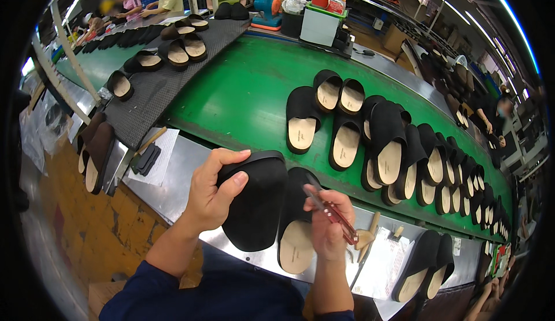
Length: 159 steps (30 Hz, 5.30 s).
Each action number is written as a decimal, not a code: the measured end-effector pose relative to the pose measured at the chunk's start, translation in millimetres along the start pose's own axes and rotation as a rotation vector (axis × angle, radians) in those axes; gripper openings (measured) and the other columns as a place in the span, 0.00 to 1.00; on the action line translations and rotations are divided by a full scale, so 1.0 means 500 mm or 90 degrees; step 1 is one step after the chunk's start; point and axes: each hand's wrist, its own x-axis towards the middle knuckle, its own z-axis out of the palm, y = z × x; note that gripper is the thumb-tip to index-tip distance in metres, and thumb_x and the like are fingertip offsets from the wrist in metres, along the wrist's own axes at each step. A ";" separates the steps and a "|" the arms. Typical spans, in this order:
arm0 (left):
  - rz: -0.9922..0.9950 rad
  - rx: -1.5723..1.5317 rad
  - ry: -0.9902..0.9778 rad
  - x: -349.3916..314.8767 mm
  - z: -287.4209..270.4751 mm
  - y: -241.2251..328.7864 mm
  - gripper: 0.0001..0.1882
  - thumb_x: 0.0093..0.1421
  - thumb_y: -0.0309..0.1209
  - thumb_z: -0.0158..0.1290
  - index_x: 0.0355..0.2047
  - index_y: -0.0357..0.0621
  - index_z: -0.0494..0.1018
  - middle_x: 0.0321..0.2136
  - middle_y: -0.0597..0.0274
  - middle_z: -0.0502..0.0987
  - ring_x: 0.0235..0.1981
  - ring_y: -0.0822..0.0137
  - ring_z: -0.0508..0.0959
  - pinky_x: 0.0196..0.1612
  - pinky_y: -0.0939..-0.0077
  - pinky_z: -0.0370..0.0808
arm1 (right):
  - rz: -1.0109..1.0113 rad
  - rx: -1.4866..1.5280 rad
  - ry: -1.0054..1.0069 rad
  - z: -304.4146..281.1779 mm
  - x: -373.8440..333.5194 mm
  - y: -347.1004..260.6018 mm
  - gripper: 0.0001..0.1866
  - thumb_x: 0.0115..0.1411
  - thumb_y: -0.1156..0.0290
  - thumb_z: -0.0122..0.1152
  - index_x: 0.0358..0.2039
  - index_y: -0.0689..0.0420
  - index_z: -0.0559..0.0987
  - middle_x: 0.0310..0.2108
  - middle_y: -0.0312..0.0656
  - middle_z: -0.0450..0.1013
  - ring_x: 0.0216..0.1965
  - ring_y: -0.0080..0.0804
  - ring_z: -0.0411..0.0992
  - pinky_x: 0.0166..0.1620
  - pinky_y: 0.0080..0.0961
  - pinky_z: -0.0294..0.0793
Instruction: The person picks up pairs of black and brown slippers from a green conveyor belt, wipes the uppers with a small wooden block, and places them back on the belt. The person repeats this process for multiple pairs, handling them one at a time.
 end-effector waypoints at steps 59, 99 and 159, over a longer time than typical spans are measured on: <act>-0.664 -0.514 0.130 -0.289 0.106 -0.282 0.23 0.73 0.39 0.32 0.56 0.34 0.65 0.56 0.51 0.70 0.56 0.61 0.69 0.63 0.65 0.61 | 0.226 -1.023 -0.016 0.037 -0.196 0.089 0.16 0.54 0.61 0.67 0.33 0.61 0.79 0.20 0.44 0.70 0.22 0.41 0.72 0.28 0.36 0.70; -0.283 0.009 0.007 0.111 0.163 -0.506 0.15 0.63 0.42 0.51 0.42 0.45 0.75 0.32 0.58 0.81 0.31 0.54 0.81 0.34 0.59 0.76 | -0.072 -0.816 -0.222 0.222 0.981 0.610 0.17 0.62 0.62 0.55 0.42 0.61 0.81 0.35 0.48 0.80 0.38 0.34 0.77 0.43 0.28 0.73; -0.742 -0.775 0.312 -0.203 0.097 -0.191 0.16 0.67 0.41 0.47 0.44 0.41 0.66 0.44 0.56 0.69 0.43 0.66 0.69 0.47 0.71 0.69 | 0.256 -0.991 0.505 -0.288 -0.265 -0.081 0.23 0.57 0.68 0.66 0.51 0.63 0.73 0.27 0.36 0.68 0.30 0.24 0.66 0.33 0.22 0.68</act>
